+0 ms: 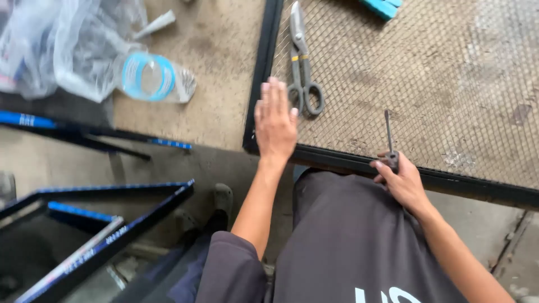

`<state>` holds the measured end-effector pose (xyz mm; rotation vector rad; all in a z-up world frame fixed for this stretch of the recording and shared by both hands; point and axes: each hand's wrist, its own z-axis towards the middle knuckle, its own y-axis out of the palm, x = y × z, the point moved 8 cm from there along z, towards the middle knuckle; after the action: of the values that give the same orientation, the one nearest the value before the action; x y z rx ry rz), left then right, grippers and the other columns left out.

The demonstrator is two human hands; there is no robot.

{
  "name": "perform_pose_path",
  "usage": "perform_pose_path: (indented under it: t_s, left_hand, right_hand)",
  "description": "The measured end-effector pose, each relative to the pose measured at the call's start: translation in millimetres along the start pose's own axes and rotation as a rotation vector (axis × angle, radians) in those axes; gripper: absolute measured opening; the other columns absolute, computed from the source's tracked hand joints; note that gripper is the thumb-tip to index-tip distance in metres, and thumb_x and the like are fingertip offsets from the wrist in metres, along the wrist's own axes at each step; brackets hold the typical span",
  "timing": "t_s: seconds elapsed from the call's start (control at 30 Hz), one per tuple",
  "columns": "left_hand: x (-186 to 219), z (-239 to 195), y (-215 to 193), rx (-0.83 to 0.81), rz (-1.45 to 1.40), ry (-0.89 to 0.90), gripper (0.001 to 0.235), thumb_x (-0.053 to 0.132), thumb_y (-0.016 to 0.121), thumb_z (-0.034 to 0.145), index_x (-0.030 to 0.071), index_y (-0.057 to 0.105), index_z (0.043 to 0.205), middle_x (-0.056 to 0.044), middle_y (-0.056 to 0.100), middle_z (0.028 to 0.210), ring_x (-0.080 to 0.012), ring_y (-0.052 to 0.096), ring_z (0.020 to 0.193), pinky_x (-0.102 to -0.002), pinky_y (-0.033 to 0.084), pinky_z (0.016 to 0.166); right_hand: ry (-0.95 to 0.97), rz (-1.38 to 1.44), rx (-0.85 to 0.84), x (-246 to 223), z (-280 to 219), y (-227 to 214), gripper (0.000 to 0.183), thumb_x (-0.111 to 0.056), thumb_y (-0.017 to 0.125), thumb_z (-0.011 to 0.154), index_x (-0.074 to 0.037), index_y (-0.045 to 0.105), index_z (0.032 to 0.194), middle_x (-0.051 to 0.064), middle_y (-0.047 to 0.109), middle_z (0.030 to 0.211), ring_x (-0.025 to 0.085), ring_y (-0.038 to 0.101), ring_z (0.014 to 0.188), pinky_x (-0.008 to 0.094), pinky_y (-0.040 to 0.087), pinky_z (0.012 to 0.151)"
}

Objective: Pressing metal mesh into the channel of a black frame using a hand tool to secure it.

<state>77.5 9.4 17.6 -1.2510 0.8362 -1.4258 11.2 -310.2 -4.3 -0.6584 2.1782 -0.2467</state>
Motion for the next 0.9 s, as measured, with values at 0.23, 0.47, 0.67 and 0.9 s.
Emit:
perform_pose_path:
  t_s: [0.23,0.47,0.67,0.9]
  left_hand:
    - [-32,13,37,0.045,0.194,0.004,0.063,0.046,0.039,0.111,0.005,0.037,0.159,-0.014,0.030,0.168,-0.0285,0.030,0.156,-0.048,0.025,0.124]
    - [-52,11,52,-0.005,0.282,0.077,0.055,0.037,0.042,0.111,0.011,0.040,0.159,-0.011,0.027,0.170,-0.0290,0.024,0.157,-0.053,0.020,0.124]
    - [-63,10,44,-0.096,0.276,0.250,0.055,0.036,0.042,0.111,0.012,0.038,0.160,-0.005,0.021,0.172,-0.0237,0.017,0.159,-0.050,0.013,0.126]
    - [-63,18,38,-0.397,0.389,0.434,0.083,0.046,0.067,0.088,0.015,0.038,0.159,0.000,0.018,0.174,-0.0240,0.011,0.161,-0.051,0.012,0.129]
  right_hand:
    - [0.102,-0.059,0.136,46,-17,-32,0.032,-0.028,0.073,0.096,-0.012,0.071,0.123,0.016,0.076,0.076,0.025,0.068,0.055,0.035,0.055,0.047]
    - [0.090,-0.302,0.094,7,-10,-16,0.039,-0.034,0.072,0.094,-0.018,0.069,0.129,0.017,0.078,0.105,0.039,0.071,0.104,0.051,0.057,0.087]
    - [-0.395,-0.359,0.047,-81,38,19,0.034,-0.021,0.072,0.092,-0.006,0.066,0.122,0.024,0.070,0.117,0.045,0.066,0.109,0.054,0.053,0.090]
    - [-0.693,-0.349,-0.049,-173,82,63,0.027,-0.006,0.066,0.086,-0.002,0.059,0.112,0.015,0.058,0.147,0.041,0.058,0.128,0.052,0.048,0.104]
